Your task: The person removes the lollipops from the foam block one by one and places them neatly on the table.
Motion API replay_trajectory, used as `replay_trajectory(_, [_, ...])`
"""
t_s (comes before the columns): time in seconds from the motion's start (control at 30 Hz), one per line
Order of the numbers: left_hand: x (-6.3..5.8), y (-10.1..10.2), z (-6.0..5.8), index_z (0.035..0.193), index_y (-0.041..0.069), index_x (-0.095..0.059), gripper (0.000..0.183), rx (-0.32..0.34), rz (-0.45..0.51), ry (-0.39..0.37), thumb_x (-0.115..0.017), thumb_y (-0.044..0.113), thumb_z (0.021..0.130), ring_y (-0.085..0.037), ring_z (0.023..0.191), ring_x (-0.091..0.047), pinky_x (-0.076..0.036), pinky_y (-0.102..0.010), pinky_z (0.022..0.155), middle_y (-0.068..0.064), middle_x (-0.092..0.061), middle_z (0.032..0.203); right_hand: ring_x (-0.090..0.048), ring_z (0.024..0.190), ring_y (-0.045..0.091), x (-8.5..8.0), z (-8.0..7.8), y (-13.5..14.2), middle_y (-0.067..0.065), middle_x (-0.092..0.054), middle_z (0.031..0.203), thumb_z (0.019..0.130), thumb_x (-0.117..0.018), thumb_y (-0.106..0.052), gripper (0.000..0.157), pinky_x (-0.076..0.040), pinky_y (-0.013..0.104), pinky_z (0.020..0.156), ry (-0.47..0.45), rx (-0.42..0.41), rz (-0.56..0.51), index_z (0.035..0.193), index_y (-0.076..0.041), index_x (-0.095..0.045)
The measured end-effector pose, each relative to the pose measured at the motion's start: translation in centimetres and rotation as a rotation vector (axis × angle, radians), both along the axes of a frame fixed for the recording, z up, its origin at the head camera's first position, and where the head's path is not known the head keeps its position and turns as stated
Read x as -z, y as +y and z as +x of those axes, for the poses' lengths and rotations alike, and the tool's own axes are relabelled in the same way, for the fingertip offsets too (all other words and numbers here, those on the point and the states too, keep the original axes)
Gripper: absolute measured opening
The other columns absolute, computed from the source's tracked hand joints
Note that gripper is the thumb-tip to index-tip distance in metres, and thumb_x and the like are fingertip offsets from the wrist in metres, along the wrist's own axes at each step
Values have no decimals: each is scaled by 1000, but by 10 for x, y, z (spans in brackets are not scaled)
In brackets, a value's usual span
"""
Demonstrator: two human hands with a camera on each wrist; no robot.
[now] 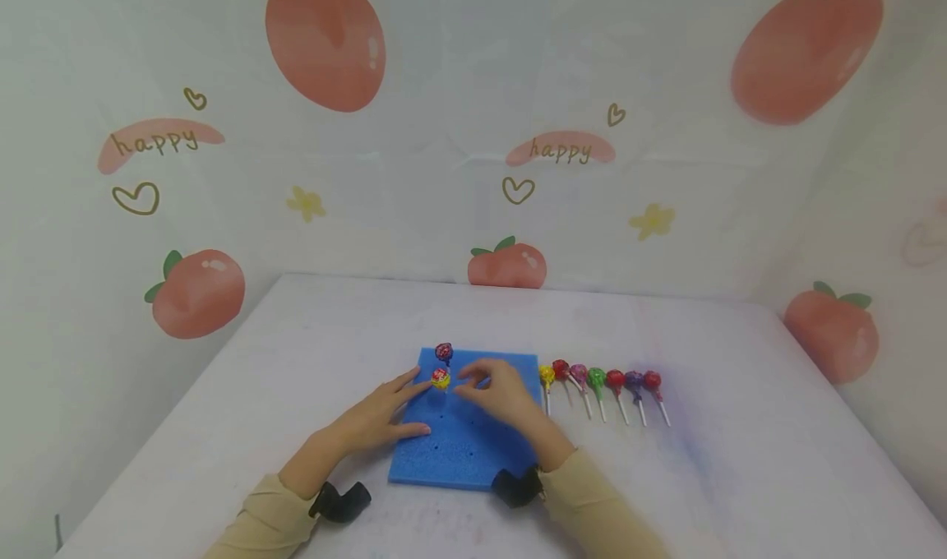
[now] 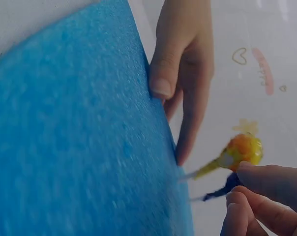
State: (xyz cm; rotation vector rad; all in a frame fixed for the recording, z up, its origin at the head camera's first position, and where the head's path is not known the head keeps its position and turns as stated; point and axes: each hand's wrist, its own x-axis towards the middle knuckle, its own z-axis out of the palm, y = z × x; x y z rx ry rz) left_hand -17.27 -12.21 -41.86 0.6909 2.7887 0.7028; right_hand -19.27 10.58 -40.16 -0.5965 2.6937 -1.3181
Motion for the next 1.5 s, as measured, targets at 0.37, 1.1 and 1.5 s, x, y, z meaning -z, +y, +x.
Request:
replay_trajectory(0.37, [1, -1, -1, 140, 11, -42, 68, 26, 2, 23, -63, 46, 85, -41, 136, -33, -32, -58, 108, -19, -29, 151, -56, 67, 9, 8, -5, -19, 14, -68, 85, 83, -70, -18, 33, -47, 19, 54, -63, -38, -40, 108, 4, -64])
replay_trajectory(1.1, [4, -1, -3, 140, 10, -42, 69, 31, -1, 32, -62, 46, 85, -39, 137, -33, -29, -58, 110, -19, -30, 151, -55, 68, 11, 8, -5, -24, 12, -66, 81, 84, -69, -15, 21, -45, 18, 53, -58, -19, -43, 98, 1, -67])
replay_trajectory(1.5, [3, -1, -2, 140, 10, -43, 68, 28, 1, 23, -63, 45, 85, -40, 137, -33, -32, -59, 108, -19, -29, 151, -54, 68, 11, 3, -2, -27, 9, -66, 81, 84, -69, -14, 19, -46, 19, 53, -84, 10, -42, 98, -2, -67])
